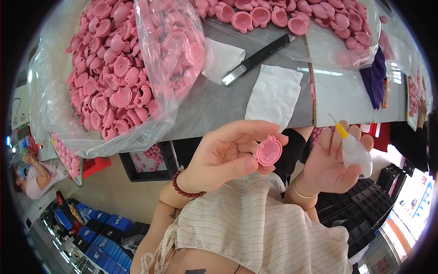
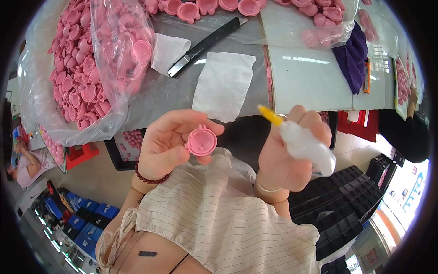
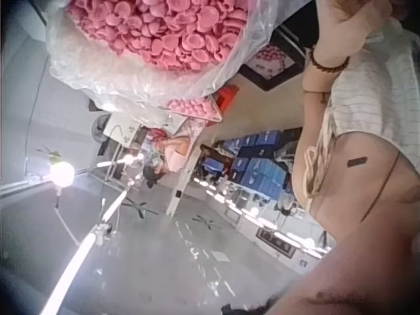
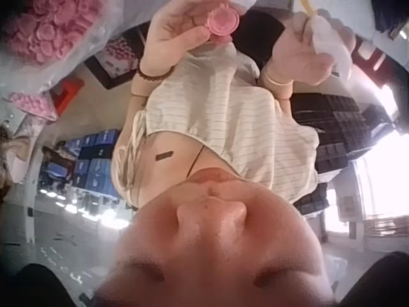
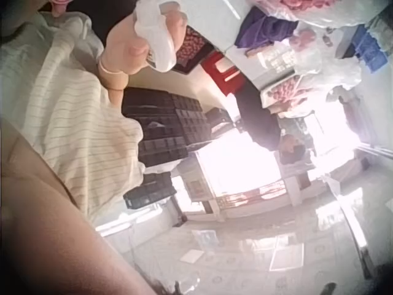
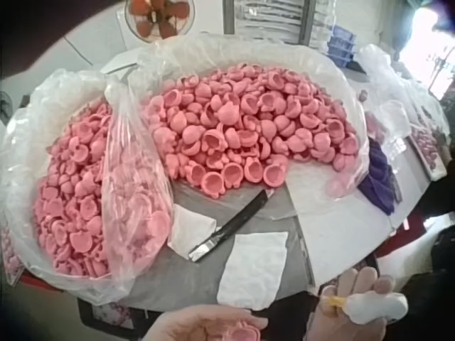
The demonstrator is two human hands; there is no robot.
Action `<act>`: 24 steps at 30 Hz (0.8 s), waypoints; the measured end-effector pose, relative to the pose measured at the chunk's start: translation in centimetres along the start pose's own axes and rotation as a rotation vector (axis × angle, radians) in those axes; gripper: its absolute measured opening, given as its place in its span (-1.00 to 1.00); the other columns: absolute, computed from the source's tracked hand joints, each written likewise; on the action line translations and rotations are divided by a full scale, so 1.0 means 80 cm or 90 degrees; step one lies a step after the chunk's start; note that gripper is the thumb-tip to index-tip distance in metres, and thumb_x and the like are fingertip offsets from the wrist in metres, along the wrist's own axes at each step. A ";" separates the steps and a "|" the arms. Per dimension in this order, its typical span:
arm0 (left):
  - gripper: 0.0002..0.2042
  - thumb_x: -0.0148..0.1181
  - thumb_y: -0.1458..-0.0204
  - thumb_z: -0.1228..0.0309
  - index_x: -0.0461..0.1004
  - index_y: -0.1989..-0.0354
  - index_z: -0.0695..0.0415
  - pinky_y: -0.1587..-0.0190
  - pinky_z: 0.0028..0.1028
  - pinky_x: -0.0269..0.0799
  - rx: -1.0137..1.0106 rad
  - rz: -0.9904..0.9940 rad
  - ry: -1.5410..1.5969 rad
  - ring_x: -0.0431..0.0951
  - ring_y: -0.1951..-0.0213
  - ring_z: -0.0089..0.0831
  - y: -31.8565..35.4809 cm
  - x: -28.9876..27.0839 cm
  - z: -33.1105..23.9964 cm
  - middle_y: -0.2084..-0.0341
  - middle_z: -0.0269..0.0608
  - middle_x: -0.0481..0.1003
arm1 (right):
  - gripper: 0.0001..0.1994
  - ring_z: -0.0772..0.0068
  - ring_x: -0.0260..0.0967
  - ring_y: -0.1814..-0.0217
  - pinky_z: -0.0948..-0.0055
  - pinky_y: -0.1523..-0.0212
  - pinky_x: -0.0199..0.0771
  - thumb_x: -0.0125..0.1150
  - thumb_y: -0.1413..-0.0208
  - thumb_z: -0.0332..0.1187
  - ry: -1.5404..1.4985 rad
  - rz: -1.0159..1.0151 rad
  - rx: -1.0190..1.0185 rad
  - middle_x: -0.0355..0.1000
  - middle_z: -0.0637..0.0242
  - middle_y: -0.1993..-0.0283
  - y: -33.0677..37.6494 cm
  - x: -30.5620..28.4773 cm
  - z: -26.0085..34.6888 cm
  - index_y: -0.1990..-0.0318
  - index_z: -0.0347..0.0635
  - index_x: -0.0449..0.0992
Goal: Applying glue to pink plastic toy components and assembling them.
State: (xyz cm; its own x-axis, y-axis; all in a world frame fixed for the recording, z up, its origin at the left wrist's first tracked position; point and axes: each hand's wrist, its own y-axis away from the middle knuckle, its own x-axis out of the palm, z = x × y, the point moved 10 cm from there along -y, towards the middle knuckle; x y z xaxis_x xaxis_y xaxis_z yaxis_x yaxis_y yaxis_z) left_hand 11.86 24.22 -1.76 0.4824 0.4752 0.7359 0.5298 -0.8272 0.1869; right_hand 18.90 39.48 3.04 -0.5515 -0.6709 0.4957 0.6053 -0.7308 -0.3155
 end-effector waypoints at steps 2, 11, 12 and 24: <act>-0.60 -0.03 0.08 0.62 0.12 0.00 0.33 0.13 -0.49 0.33 0.027 0.101 0.016 0.36 0.14 -0.44 0.001 0.012 -0.006 0.07 0.01 0.25 | -0.51 0.59 -0.13 0.60 0.60 0.59 -0.15 0.03 0.10 0.01 0.017 0.045 -0.058 0.01 0.45 0.66 0.005 0.007 0.016 0.19 -0.27 0.27; -0.60 0.10 0.17 0.60 0.15 0.11 0.30 0.13 -0.39 0.36 0.146 0.011 -0.133 0.39 0.16 -0.34 0.002 0.002 -0.014 0.10 0.17 0.24 | -0.40 0.49 0.11 0.66 0.58 0.77 0.00 -0.12 0.06 0.13 0.269 0.331 -0.332 0.35 0.15 0.52 0.026 0.073 0.060 0.48 -0.44 0.32; -0.60 0.10 0.17 0.60 0.15 0.11 0.30 0.13 -0.39 0.36 0.146 0.012 -0.133 0.39 0.16 -0.34 0.002 0.002 -0.013 0.10 0.17 0.24 | -0.41 0.49 0.12 0.66 0.57 0.76 0.01 -0.11 0.07 0.12 0.278 0.327 -0.347 0.37 0.13 0.49 0.027 0.075 0.060 0.49 -0.42 0.34; -0.61 0.12 0.18 0.61 0.17 0.14 0.26 0.11 -0.41 0.33 0.094 0.010 -0.073 0.40 0.15 -0.31 0.004 0.002 -0.007 0.12 0.16 0.27 | -0.46 0.51 0.14 0.66 0.59 0.75 0.02 -0.02 0.11 0.09 0.298 0.356 -0.348 0.41 0.13 0.45 0.031 0.084 0.058 0.53 -0.38 0.41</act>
State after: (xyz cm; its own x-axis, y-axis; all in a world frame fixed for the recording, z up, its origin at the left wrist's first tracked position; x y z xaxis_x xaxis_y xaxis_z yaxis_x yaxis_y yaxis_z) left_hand 11.73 23.90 -1.24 0.5628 0.5009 0.6576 0.6144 -0.7856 0.0726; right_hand 19.32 33.73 9.35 -0.5078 -0.8411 -0.1861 0.5642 -0.1615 -0.8097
